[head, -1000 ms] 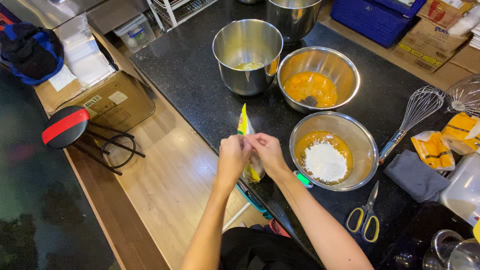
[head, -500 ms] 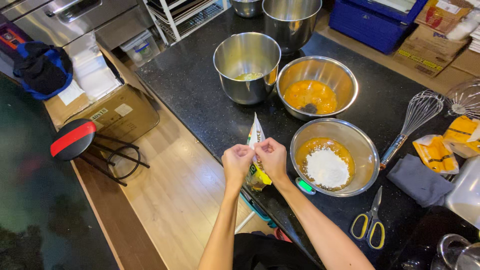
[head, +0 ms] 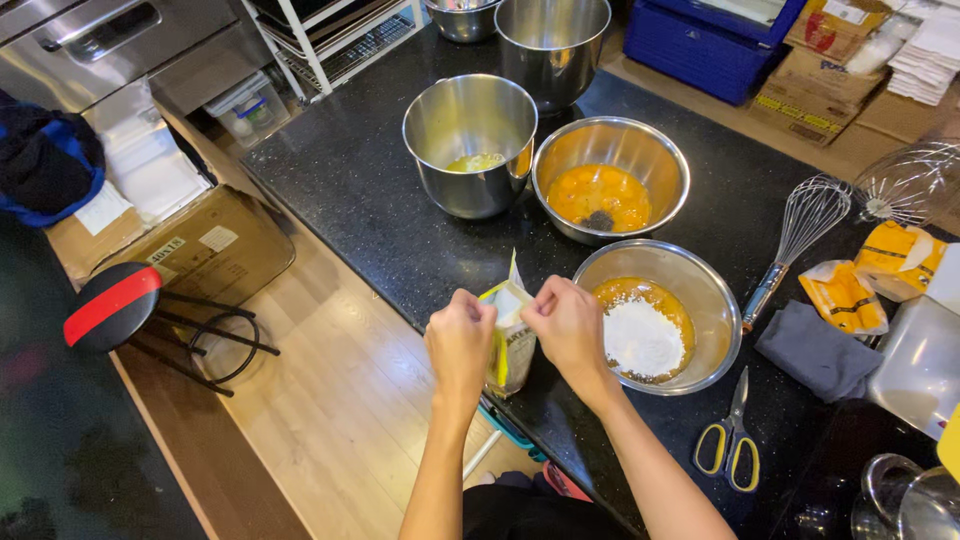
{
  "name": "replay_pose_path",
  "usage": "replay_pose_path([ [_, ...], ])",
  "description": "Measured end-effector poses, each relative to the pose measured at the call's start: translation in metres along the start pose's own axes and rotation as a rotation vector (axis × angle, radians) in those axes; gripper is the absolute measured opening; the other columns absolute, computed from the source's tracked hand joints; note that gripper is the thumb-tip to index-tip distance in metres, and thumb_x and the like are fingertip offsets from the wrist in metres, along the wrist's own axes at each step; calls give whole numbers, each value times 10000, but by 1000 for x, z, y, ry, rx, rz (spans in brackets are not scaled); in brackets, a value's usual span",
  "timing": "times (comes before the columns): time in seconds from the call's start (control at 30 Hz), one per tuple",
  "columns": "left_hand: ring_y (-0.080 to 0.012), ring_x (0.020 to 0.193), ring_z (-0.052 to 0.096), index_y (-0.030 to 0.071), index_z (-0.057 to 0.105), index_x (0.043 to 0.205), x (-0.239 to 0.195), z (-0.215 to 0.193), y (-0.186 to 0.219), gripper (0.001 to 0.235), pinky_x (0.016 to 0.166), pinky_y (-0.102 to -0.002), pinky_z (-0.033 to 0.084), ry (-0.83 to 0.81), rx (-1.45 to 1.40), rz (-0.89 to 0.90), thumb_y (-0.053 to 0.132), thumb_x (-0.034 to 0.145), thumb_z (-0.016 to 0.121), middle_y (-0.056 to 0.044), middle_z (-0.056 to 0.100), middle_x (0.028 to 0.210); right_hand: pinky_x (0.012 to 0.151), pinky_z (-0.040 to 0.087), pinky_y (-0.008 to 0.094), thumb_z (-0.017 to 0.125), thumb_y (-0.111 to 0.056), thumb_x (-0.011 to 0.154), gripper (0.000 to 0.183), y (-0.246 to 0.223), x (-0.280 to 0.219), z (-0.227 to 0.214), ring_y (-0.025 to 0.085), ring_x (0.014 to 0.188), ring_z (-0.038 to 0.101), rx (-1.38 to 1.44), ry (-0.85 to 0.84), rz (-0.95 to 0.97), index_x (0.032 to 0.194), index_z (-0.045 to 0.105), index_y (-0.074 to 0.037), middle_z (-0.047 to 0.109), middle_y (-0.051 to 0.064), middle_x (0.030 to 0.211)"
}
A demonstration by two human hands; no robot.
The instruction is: The person cuts open a bag of flour with scissors and pours flour into two separate metal bowls containing orange liquid. Then the person pours sugar from a bag into a third metal bowl containing yellow liquid. The person folds the flour bag and places it in a storage bin.
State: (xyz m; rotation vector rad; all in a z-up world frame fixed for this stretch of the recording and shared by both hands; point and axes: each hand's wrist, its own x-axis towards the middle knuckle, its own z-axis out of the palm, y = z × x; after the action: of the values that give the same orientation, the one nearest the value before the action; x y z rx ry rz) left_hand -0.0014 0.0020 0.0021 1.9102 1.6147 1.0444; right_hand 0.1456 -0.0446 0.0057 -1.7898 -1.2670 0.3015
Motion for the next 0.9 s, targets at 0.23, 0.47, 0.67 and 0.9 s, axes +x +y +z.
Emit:
replay_pose_path([
  [0.23, -365, 715, 731, 32, 740, 856, 16, -24, -24, 138, 654, -444, 566, 59, 24, 103, 164, 856, 702, -195, 736, 784, 639, 520, 442, 777, -166, 720, 198, 14, 8, -24, 325, 683, 673, -176, 36, 135, 725, 645, -19, 671, 134, 687],
  [0.47, -344, 664, 711, -15, 710, 837, 27, -45, -25, 154, 631, -413, 555, -1, -46, 72, 139, 828, 709, -191, 717, 732, 714, 545, 402, 743, -170, 835, 172, 21, 6, -8, 295, 747, 694, -130, 73, 142, 841, 671, -14, 702, 151, 800],
  [0.67, -261, 591, 707, -43, 640, 800, 19, -35, -4, 166, 579, -363, 546, -86, -221, -14, 102, 829, 716, -172, 700, 666, 905, 514, 434, 682, -143, 896, 343, -5, -99, 21, 358, 1077, 630, 42, 257, -105, 1198, 576, -21, 635, 218, 1185],
  [0.9, -200, 690, 661, -20, 662, 858, 34, -3, -70, 151, 643, -322, 550, -281, -407, 60, 130, 878, 665, -111, 714, 721, 800, 519, 447, 742, -62, 861, 220, 8, -108, 70, 375, 965, 619, -106, 254, -151, 1035, 610, -35, 621, 142, 1023],
])
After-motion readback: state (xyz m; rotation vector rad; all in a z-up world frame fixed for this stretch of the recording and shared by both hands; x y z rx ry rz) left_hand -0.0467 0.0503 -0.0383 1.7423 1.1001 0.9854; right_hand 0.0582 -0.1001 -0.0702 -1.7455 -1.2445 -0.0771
